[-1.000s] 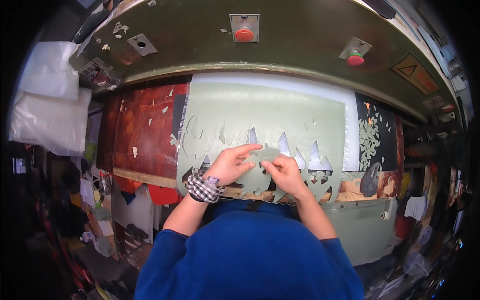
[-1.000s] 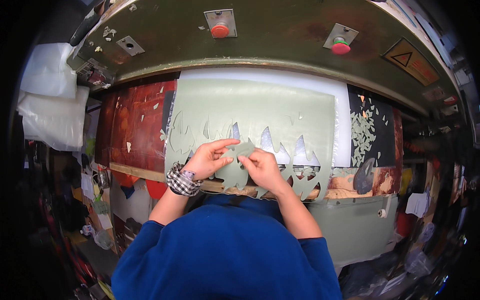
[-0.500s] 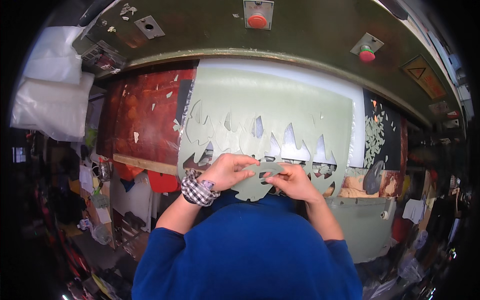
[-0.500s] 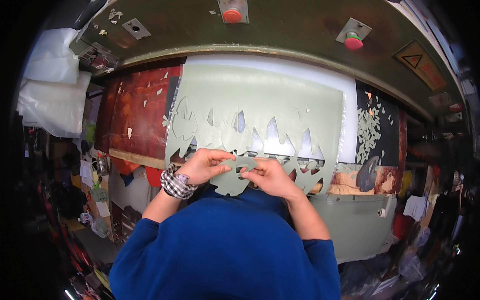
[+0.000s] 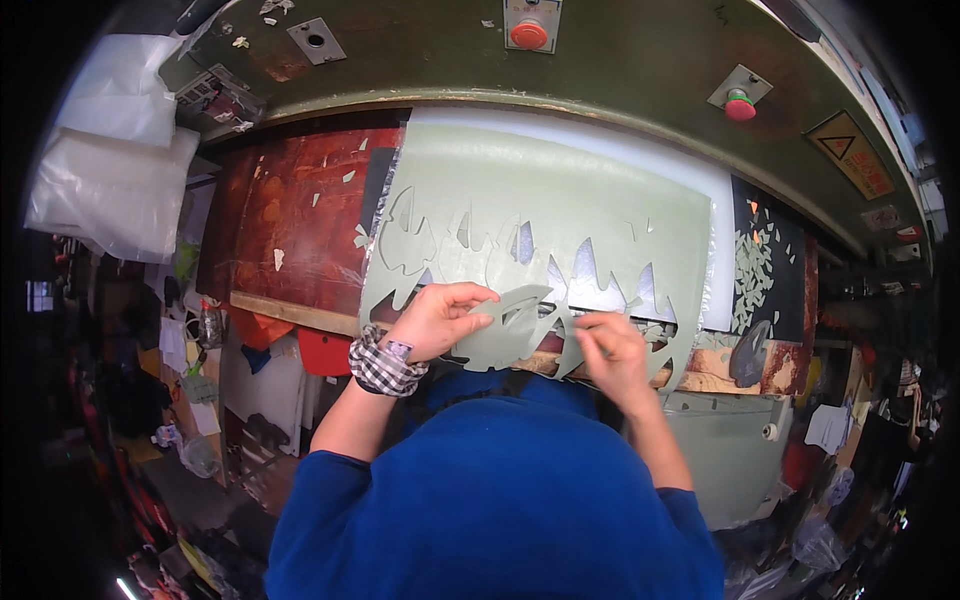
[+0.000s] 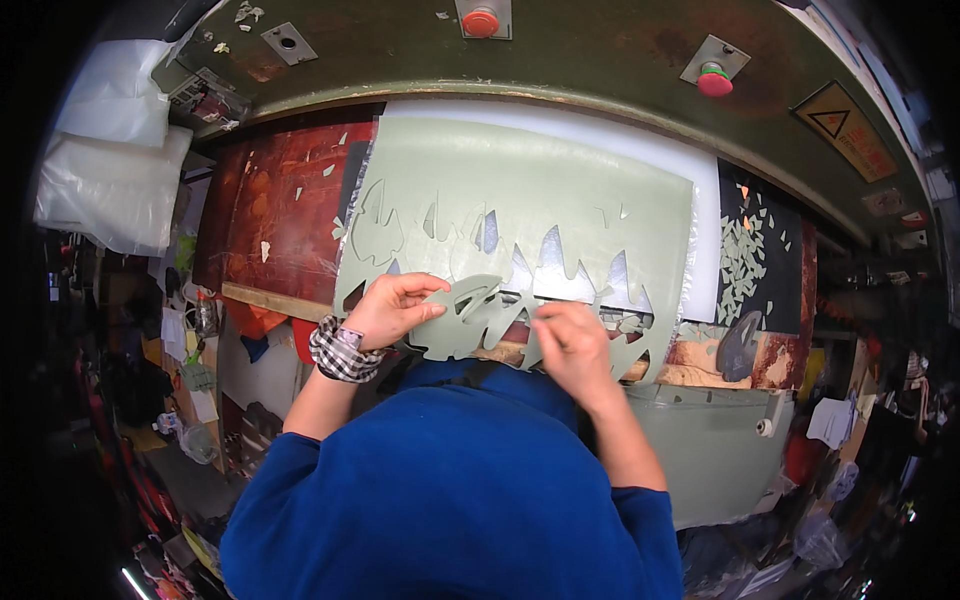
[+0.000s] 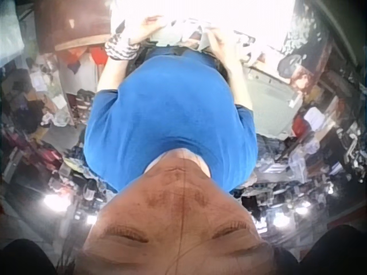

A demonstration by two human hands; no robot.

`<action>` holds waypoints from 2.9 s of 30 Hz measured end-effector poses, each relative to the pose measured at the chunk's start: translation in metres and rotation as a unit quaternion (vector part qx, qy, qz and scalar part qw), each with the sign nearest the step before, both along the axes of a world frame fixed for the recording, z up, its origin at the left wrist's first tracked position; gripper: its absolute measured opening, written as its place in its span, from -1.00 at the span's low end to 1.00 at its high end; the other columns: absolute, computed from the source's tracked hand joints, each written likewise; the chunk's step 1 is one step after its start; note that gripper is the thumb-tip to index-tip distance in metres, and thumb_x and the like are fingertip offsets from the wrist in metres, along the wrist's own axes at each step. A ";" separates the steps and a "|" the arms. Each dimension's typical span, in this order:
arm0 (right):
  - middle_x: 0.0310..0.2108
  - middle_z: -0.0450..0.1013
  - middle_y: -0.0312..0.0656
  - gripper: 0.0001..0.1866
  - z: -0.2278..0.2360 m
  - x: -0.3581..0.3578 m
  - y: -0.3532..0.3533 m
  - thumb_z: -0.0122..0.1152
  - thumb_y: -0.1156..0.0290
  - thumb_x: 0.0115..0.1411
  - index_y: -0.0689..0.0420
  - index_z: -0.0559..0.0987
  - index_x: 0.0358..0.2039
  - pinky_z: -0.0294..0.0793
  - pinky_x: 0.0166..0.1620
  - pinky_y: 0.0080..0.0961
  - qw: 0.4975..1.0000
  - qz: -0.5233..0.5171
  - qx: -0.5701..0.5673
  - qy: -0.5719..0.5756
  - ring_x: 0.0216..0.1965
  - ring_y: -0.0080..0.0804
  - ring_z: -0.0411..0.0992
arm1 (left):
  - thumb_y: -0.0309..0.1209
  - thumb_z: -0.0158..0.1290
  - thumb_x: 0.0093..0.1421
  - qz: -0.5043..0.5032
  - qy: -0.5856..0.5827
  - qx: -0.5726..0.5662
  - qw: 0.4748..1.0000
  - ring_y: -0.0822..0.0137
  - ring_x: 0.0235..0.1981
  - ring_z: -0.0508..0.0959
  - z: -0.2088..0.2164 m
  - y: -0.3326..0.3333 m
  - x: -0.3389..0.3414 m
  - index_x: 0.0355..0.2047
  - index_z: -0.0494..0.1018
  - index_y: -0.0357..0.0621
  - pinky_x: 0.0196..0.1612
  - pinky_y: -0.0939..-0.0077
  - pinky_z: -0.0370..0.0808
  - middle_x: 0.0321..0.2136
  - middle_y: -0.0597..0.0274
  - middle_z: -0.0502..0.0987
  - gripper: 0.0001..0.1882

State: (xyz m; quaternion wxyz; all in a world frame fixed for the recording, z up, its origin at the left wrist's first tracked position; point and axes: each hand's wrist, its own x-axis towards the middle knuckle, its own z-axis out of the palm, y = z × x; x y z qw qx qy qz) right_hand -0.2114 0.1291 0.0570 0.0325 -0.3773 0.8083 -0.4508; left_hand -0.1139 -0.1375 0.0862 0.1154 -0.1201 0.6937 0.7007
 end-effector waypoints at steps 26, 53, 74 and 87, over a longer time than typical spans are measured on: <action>-0.63 0.44 -0.36 -0.87 -0.013 0.021 -0.043 0.24 0.48 0.18 0.30 0.57 -0.33 0.32 -0.52 -0.74 0.942 -0.094 -0.032 -0.321 -0.61 -0.76 0.29 | -0.46 -0.04 0.24 0.285 0.256 -0.453 0.805 0.09 -0.66 0.50 -0.058 -0.047 -0.037 -0.11 0.47 -0.22 -0.59 0.32 0.40 -0.62 -0.05 0.47 -0.76; -0.33 0.42 -0.12 -0.79 -0.065 -0.055 -0.187 0.26 0.40 0.08 0.15 0.61 -0.25 0.48 -0.33 -0.28 0.997 -0.037 0.029 0.059 -0.40 -0.11 0.46 | -0.24 0.29 -0.04 0.051 0.271 -0.527 0.804 -0.10 0.22 0.24 -0.088 -0.019 0.005 0.08 0.37 -0.20 0.29 0.00 0.14 0.13 -0.15 0.30 -0.33; -0.47 0.42 0.08 -0.90 -0.066 -0.035 -0.196 0.18 0.50 -0.07 0.27 0.53 -0.55 0.51 -0.46 -0.16 0.972 0.036 0.161 0.166 -0.55 0.08 0.48 | -0.47 0.16 0.05 0.072 0.296 -0.506 0.807 0.04 0.08 0.45 -0.082 -0.015 0.018 -0.18 0.57 -0.10 0.23 0.01 0.23 -0.10 0.11 0.56 -0.72; -0.58 0.47 -0.23 -0.79 -0.061 -0.084 -0.122 0.14 0.47 0.20 0.35 0.59 -0.23 0.46 -0.59 -0.61 0.930 -0.172 -0.139 -0.295 -0.66 -0.58 0.41 | -0.34 0.15 0.16 0.281 0.147 -0.321 0.892 0.37 -0.28 0.61 -0.059 -0.032 -0.007 -0.37 0.60 -0.22 -0.09 0.35 0.46 -0.42 0.17 0.64 -0.81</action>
